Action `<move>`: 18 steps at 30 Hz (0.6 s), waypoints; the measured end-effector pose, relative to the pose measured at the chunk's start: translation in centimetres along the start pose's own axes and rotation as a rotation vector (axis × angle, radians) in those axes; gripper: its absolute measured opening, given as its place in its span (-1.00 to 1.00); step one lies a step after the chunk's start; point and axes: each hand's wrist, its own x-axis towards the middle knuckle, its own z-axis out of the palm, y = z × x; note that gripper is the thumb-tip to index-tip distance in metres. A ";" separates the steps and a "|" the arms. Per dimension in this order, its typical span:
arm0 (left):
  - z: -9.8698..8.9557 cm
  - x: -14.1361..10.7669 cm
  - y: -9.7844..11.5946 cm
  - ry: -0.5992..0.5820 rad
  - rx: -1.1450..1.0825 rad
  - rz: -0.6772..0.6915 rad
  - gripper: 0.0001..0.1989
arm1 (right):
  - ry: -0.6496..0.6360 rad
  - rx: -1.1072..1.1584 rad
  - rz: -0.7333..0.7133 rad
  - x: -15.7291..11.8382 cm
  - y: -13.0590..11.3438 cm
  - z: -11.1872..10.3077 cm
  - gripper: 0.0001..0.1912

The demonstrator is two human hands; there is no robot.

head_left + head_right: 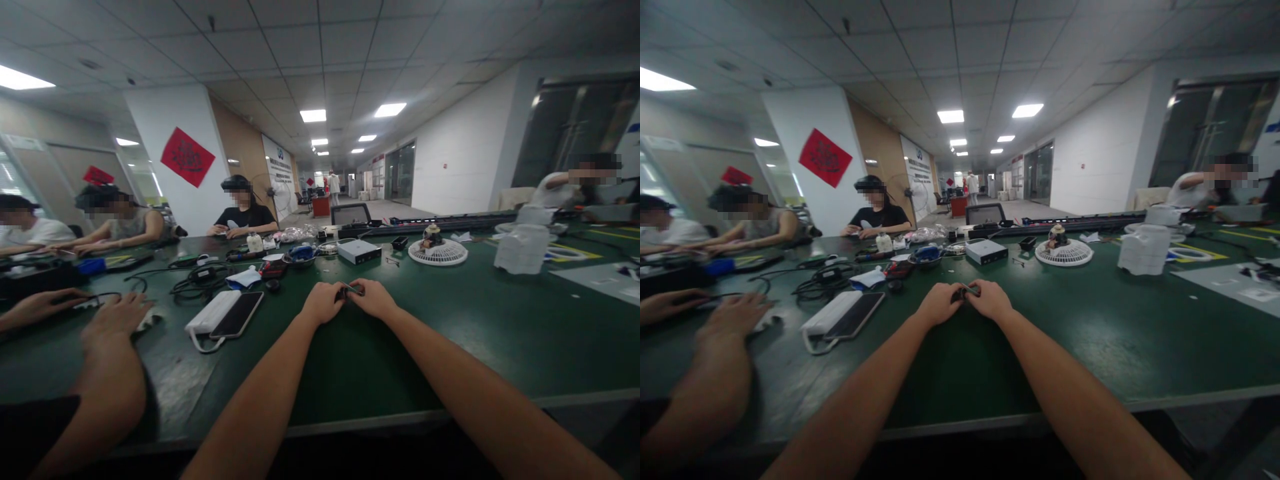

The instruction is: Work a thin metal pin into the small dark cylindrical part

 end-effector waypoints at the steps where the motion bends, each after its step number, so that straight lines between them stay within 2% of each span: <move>1: 0.0 0.0 -0.3 0.006 0.008 -0.030 -0.64 | 0.005 -0.003 -0.004 0.0 0.0 0.0 -0.64; 5: 0.1 -0.2 -1.4 0.037 0.033 -0.165 -0.67 | 0.001 -0.022 -0.042 -0.3 0.0 -0.2 -0.65; 8: 0.3 -0.3 -1.8 0.041 0.029 -0.200 -0.67 | -0.019 -0.036 -0.098 -0.4 -0.1 -0.2 -0.69; 18: 0.5 0.1 -0.6 -0.007 -0.007 -0.036 -0.68 | -0.056 -0.118 -0.101 -0.4 0.0 -0.2 -0.70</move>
